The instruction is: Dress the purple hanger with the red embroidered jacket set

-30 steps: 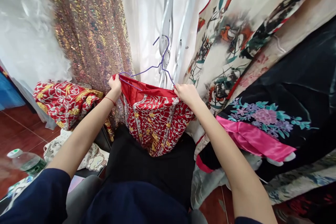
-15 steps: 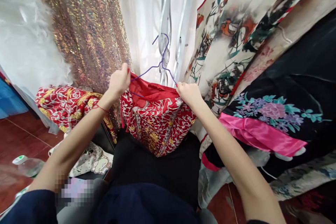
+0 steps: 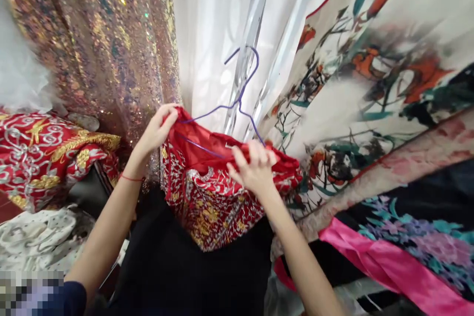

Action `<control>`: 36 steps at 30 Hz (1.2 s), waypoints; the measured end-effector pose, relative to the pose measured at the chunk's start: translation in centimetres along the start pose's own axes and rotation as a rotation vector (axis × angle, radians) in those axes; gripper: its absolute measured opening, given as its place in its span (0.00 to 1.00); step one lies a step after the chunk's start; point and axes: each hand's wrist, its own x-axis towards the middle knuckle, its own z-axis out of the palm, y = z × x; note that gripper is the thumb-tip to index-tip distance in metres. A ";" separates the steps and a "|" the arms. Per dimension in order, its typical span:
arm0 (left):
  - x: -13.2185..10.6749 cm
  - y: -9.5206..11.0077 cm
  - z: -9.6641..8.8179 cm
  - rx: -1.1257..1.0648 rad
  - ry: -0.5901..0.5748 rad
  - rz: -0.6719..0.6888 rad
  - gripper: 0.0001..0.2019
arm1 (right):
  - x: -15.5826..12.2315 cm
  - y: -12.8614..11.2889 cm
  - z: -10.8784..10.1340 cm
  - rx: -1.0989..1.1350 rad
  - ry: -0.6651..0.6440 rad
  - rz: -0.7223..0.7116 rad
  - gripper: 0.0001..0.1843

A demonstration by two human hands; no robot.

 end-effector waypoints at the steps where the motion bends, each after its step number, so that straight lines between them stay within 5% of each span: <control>1: -0.1 -0.4 0.2 -0.013 -0.022 -0.016 0.12 | 0.3 -1.0 0.2 0.042 -0.046 -0.092 0.19; 7: -0.7 -1.6 -0.5 -0.044 -0.142 -0.049 0.15 | 1.4 -5.4 2.3 0.174 -0.265 -0.238 0.10; 14: -2.6 0.2 -2.1 0.140 -0.231 -0.009 0.24 | 0.4 -9.2 3.0 0.108 -0.322 -0.040 0.10; 18: -2.9 0.3 -2.6 0.073 -0.262 0.047 0.17 | 2.8 -8.2 1.6 0.258 -0.060 0.107 0.10; 21: -3.1 0.1 -2.3 -0.042 -0.162 0.048 0.10 | 5.9 -6.7 1.4 0.251 0.119 0.190 0.08; 25: -3.2 0.4 -1.3 -0.023 0.060 -0.053 0.08 | 8.5 -5.6 2.6 0.113 0.120 0.102 0.06; 27: -2.9 0.8 -1.0 0.033 0.082 -0.098 0.09 | 8.7 -5.3 3.2 0.084 0.085 0.075 0.07; 31: -1.2 1.6 -0.9 0.078 -0.048 -0.012 0.14 | 8.3 -4.8 3.9 0.109 0.024 0.056 0.10; 36: 1.0 2.9 -0.5 0.222 -0.235 0.225 0.25 | 8.4 -4.2 3.9 0.077 0.119 0.003 0.09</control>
